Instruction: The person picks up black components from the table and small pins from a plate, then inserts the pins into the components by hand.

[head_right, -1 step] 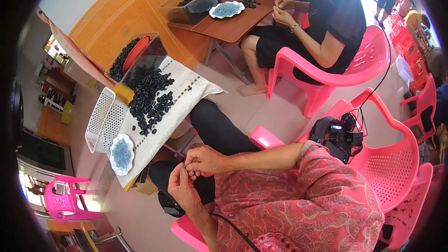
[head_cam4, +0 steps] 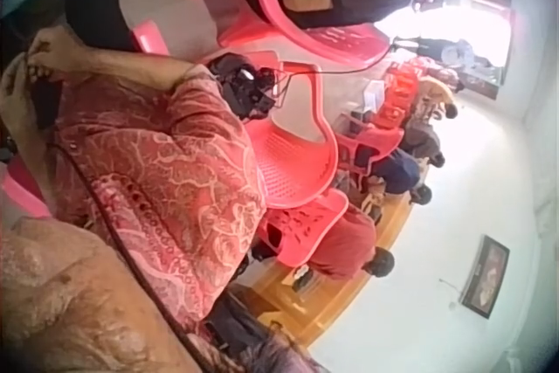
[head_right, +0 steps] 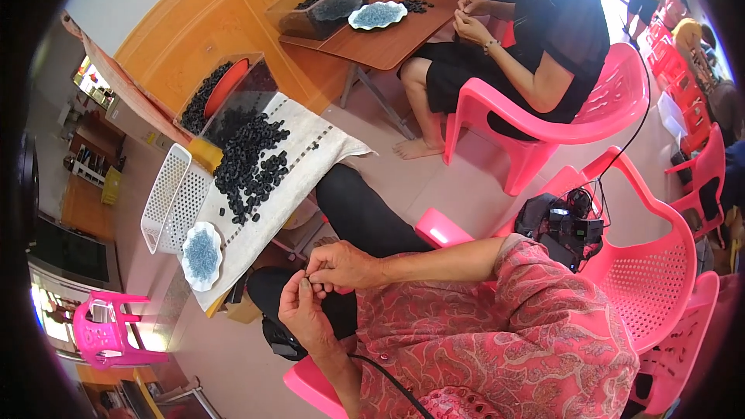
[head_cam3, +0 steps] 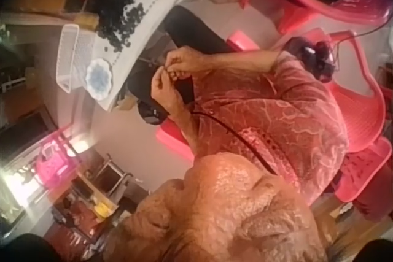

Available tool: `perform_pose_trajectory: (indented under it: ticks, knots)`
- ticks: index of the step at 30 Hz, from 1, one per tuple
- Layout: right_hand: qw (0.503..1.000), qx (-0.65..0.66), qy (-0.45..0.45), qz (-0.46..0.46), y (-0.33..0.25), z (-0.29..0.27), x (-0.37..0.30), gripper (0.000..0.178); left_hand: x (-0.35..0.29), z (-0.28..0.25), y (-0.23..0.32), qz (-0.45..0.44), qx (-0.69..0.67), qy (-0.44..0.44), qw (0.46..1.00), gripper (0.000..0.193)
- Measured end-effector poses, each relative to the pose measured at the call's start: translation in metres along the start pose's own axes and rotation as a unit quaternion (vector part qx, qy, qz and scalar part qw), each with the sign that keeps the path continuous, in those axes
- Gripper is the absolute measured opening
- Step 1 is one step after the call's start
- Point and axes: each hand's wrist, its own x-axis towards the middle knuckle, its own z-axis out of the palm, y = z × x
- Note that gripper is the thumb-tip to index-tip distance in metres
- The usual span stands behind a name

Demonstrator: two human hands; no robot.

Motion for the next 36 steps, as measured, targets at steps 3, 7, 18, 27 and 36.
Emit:
perform_pose_trajectory:
  ticks: [3,7,18,27,36]
  knots:
    - [0.999,-0.019,0.000,-0.040,0.001,0.000,0.004,0.010,0.000,-0.003,0.002,0.008,-0.011,-0.003,1.000,0.017]
    - [0.998,0.051,0.011,-0.025,-0.001,-0.001,0.005,0.009,0.002,-0.003,0.003,-0.017,-0.057,-0.019,0.998,0.025]
    - [0.985,0.149,0.001,0.092,-0.030,-0.003,0.003,0.011,0.004,-0.004,0.006,-0.037,-0.217,-0.085,0.972,0.025]
    - [0.992,0.115,-0.005,0.050,-0.025,-0.007,0.003,0.011,0.007,-0.005,0.000,-0.053,-0.256,-0.105,0.960,0.023]
    - [0.997,0.062,0.006,0.041,-0.027,-0.007,0.003,0.011,0.008,-0.006,-0.005,-0.055,-0.284,-0.119,0.950,0.024]
